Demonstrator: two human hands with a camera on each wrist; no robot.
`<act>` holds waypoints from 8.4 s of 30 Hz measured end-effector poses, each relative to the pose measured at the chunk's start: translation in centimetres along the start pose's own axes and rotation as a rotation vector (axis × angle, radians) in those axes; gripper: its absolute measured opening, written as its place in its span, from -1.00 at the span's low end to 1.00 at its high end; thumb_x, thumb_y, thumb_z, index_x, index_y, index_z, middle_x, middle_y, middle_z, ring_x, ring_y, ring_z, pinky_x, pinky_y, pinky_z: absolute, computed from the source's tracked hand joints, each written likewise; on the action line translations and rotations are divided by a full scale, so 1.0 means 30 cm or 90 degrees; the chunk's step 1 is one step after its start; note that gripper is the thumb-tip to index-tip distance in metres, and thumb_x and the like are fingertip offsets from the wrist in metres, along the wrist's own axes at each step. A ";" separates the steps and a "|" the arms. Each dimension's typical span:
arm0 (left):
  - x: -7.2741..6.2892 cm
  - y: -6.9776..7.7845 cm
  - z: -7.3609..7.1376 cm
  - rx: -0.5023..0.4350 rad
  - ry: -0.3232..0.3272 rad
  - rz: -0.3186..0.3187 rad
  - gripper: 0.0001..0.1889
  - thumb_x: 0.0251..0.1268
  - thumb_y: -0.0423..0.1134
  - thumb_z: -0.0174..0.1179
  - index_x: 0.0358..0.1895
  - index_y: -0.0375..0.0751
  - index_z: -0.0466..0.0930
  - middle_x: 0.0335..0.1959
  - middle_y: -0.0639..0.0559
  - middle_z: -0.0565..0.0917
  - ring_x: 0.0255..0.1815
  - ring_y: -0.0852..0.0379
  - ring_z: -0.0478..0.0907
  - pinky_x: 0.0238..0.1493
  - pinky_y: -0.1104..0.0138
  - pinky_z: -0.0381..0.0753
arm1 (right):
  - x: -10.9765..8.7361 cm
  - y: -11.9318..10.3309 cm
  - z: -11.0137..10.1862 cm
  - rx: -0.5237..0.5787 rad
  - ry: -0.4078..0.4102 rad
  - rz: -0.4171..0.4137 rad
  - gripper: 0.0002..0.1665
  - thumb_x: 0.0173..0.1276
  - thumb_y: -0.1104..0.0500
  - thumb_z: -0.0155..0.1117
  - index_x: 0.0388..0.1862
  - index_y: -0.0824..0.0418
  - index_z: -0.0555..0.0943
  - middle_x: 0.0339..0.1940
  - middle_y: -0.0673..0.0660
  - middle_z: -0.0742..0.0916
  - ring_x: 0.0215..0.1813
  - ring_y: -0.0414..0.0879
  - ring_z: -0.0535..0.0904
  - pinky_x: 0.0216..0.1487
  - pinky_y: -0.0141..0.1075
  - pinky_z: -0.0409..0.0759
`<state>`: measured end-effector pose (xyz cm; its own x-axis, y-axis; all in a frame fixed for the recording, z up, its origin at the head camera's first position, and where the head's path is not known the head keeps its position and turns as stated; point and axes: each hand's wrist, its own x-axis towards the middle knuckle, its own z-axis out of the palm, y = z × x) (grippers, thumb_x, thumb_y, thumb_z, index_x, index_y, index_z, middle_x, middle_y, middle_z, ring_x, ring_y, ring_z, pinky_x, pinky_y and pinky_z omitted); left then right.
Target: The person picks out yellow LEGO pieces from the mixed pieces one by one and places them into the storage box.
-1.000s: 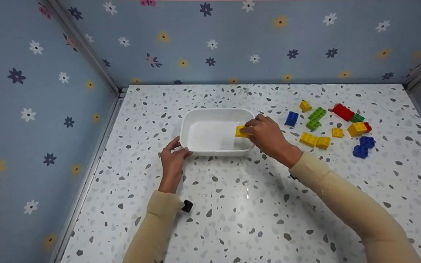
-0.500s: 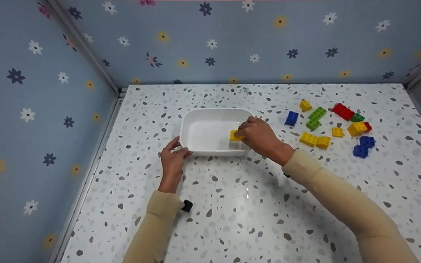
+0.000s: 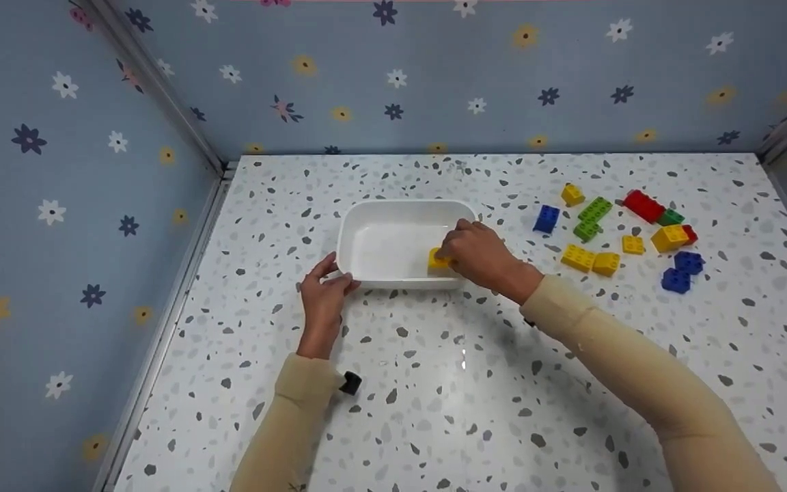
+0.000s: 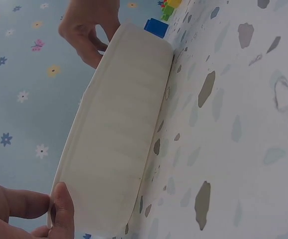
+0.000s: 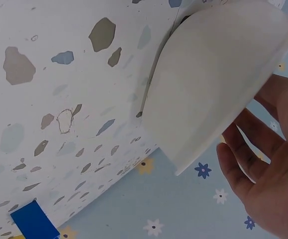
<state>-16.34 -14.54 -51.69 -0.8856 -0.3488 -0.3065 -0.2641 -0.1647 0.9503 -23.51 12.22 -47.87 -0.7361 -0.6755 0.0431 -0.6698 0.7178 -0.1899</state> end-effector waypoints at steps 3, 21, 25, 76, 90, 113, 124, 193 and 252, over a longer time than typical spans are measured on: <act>-0.001 0.001 0.002 -0.003 0.001 0.002 -0.39 0.44 -0.60 0.16 0.54 -0.35 0.38 0.25 -0.26 0.45 -0.10 0.12 0.65 0.02 0.43 0.82 | 0.007 0.003 0.006 0.002 -0.010 0.000 -0.67 0.35 0.38 0.49 0.08 0.19 0.84 0.02 0.17 0.85 0.01 0.12 0.62 0.18 -0.02 0.72; -0.004 -0.001 0.001 -0.010 -0.003 0.006 -0.39 0.45 -0.61 0.16 0.54 -0.36 0.38 0.24 -0.26 0.44 -0.11 0.12 0.65 0.01 0.42 0.82 | 0.025 0.010 0.028 -0.007 -0.040 0.000 -0.73 0.37 0.35 0.49 0.03 0.20 0.86 -0.03 0.19 0.86 -0.05 0.14 0.64 0.07 0.03 0.72; -0.004 -0.001 0.002 -0.009 -0.003 0.005 -0.39 0.45 -0.61 0.16 0.54 -0.35 0.38 0.24 -0.26 0.45 -0.11 0.12 0.65 0.02 0.42 0.82 | 0.029 0.012 0.025 -0.018 -0.053 -0.007 -0.75 0.38 0.32 0.50 0.02 0.21 0.86 -0.04 0.19 0.86 -0.06 0.15 0.64 0.05 0.03 0.72; 0.000 -0.001 0.004 -0.029 0.000 0.008 -0.39 0.41 -0.63 0.16 0.53 -0.41 0.38 0.25 -0.32 0.43 -0.14 0.11 0.64 -0.04 0.45 0.82 | 0.005 0.044 -0.020 0.055 -0.020 0.077 -0.75 0.38 0.29 0.53 0.02 0.24 0.85 -0.01 0.18 0.86 0.04 0.17 0.68 0.19 0.08 0.74; -0.003 -0.002 0.001 -0.023 0.004 0.000 -0.39 0.42 -0.61 0.17 0.52 -0.37 0.41 0.23 -0.29 0.45 -0.18 0.17 0.64 -0.04 0.47 0.82 | -0.091 0.089 -0.055 0.088 0.108 0.090 -0.77 0.33 0.30 0.56 -0.04 0.26 0.85 -0.04 0.21 0.85 0.03 0.17 0.70 0.12 0.05 0.78; 0.001 -0.010 -0.003 -0.018 0.000 0.006 -0.39 0.43 -0.61 0.16 0.53 -0.36 0.40 0.24 -0.27 0.44 -0.16 0.16 0.64 -0.03 0.46 0.82 | -0.239 0.180 -0.048 0.078 0.183 0.096 -0.81 0.27 0.34 0.60 -0.13 0.27 0.85 -0.10 0.22 0.86 -0.01 0.20 0.70 0.01 0.08 0.79; 0.001 -0.001 0.005 -0.010 -0.001 -0.002 -0.40 0.45 -0.58 0.17 0.54 -0.34 0.40 0.25 -0.26 0.43 -0.11 0.13 0.65 0.03 0.42 0.82 | -0.314 0.233 -0.047 0.085 0.189 0.123 -0.78 0.24 0.37 0.61 -0.12 0.31 0.84 -0.10 0.25 0.85 0.04 0.25 0.69 0.10 0.16 0.77; 0.003 -0.008 0.003 -0.028 0.005 0.005 -0.39 0.43 -0.62 0.17 0.53 -0.36 0.41 0.24 -0.27 0.45 -0.12 0.12 0.63 -0.02 0.45 0.82 | -0.658 0.441 -0.026 0.100 0.152 0.356 -0.65 0.33 0.35 0.54 0.09 0.39 0.77 0.18 0.43 0.73 0.22 0.41 0.54 0.30 0.41 0.55; -0.001 -0.010 0.000 -0.034 -0.001 0.008 -0.40 0.45 -0.61 0.18 0.53 -0.36 0.41 0.22 -0.25 0.43 -0.14 0.16 0.62 0.01 0.43 0.82 | -0.655 0.438 -0.054 0.074 0.186 0.366 -0.71 0.34 0.41 0.51 0.04 0.39 0.78 0.07 0.45 0.77 0.12 0.40 0.57 0.20 0.37 0.60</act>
<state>-16.25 -14.47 -51.96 -0.8893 -0.3496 -0.2948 -0.2322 -0.2101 0.9497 -18.00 35.20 -49.62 -0.9809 -0.1040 0.1643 -0.1585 0.9170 -0.3660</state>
